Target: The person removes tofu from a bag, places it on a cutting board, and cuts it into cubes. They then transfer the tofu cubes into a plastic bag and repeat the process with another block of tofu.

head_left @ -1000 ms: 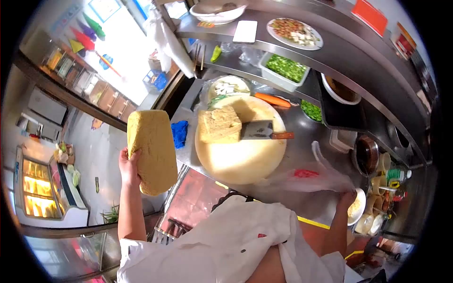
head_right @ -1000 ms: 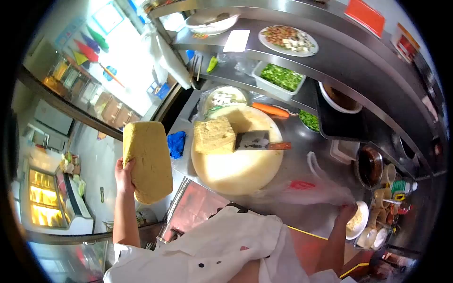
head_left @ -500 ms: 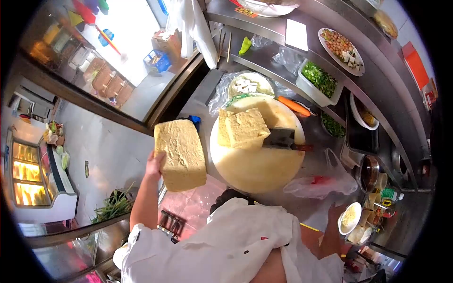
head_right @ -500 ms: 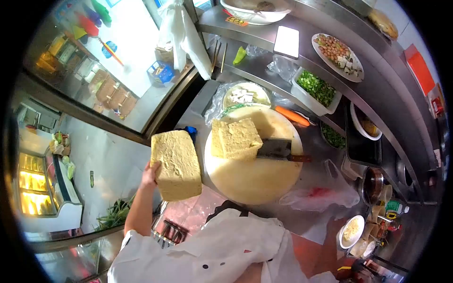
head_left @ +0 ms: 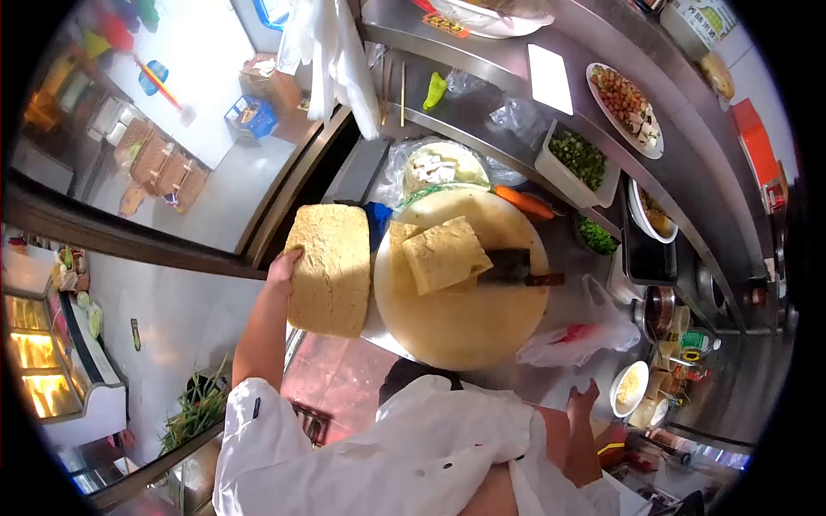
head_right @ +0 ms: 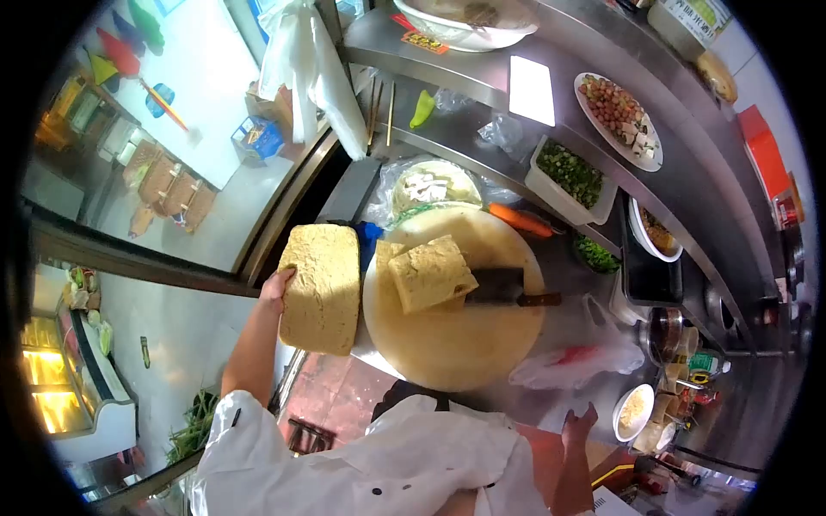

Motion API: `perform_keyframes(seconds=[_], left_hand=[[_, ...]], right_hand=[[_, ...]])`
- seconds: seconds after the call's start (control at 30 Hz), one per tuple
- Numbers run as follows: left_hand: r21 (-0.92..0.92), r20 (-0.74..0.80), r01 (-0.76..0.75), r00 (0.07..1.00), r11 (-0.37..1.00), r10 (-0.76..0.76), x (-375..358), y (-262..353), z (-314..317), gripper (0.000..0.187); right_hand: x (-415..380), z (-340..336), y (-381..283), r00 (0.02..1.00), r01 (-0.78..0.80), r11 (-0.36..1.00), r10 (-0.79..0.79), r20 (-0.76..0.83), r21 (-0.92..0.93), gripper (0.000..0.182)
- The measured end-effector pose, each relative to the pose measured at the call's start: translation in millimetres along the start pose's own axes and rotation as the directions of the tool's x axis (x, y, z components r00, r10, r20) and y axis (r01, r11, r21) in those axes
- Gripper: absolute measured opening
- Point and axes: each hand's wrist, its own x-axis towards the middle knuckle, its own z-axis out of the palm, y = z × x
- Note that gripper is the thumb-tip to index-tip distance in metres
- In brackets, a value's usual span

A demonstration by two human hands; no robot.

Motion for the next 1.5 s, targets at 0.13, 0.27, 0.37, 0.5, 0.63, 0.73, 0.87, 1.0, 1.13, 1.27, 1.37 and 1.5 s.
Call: perform_keyframes(seconds=[0.13, 0.27, 0.37, 0.5, 0.63, 0.73, 0.87, 1.0, 1.13, 1.27, 1.37, 1.5], left_hand=[[-0.027, -0.025, 0.024, 0.999, 0.999, -0.025, 39.5, -1.0, 13.3, 0.040], [-0.030, -0.100, -0.041, 0.994, 0.999, 0.038, 30.1, 12.7, 35.9, 0.038], [-0.020, -0.072, -0.067, 0.995, 0.998, 0.065, 37.0, 19.7, 44.8, 0.039], [0.022, 0.019, -0.108, 0.994, 0.994, 0.107, 54.1, 25.7, 58.0, 0.042], [0.136, 0.071, -0.180, 0.983, 0.974, 0.171, 51.4, 30.2, 59.0, 0.047], [0.326, 0.160, -0.197, 0.975, 0.925, 0.152, 54.9, 18.2, 33.6, 0.057], [0.603, 0.196, -0.356, 0.934, 0.714, 0.299, 59.6, -13.1, -8.0, 0.058], [0.749, 0.281, -0.318, 0.947, 0.581, 0.156, 36.8, 1.6, -15.0, 0.070], [0.722, 0.457, -0.370, 0.890, 0.585, -0.001, 26.9, 5.9, -36.5, 0.085], [0.854, 0.313, -0.214, 0.939, -0.474, 0.140, 121.4, -12.2, -49.0, 0.092], [0.899, 0.423, -0.407, 0.718, -0.160, 0.552, 29.1, 66.3, 94.0, 0.074], [0.904, 0.345, -0.424, 0.790, 0.046, 0.506, 88.7, 53.2, 206.1, 0.096]], right_hand=[[-24.1, -31.9, -46.4, 0.986, -0.158, 0.940, 0.134, 0.096, 0.302, 0.072], [-40.2, -12.8, -30.9, 0.968, -0.234, 0.951, 0.208, 0.143, 0.203, 0.069], [-29.8, 13.3, 3.0, 0.997, -0.037, 0.999, 0.035, 0.062, 0.029, 0.069], [-7.3, -1.7, -37.0, 0.985, -0.040, 0.978, 0.005, 0.171, 0.204, 0.068], [16.2, -2.8, -69.9, 0.981, 0.030, 0.996, -0.045, 0.190, 0.079, 0.064], [26.5, 3.5, -77.7, 0.946, 0.296, 0.951, -0.304, 0.110, 0.085, 0.062], [0.7, -23.3, -133.3, 0.941, 0.105, 0.960, -0.181, 0.287, 0.262, 0.061], [-22.0, -31.7, -110.6, 0.956, 0.135, 0.961, -0.191, 0.223, 0.241, 0.060], [-61.0, -6.6, -10.5, 0.989, -0.030, 0.939, -0.023, 0.149, 0.343, 0.052], [-114.4, -5.6, 44.3, 0.807, -0.585, 0.506, 0.280, 0.521, 0.634, 0.035], [-176.4, 2.4, 63.1, 0.791, -0.612, 0.506, 0.403, 0.461, 0.608, 0.029], [-196.5, -12.7, 50.6, 0.780, -0.089, 0.996, 0.072, 0.621, -0.004, 0.020]])
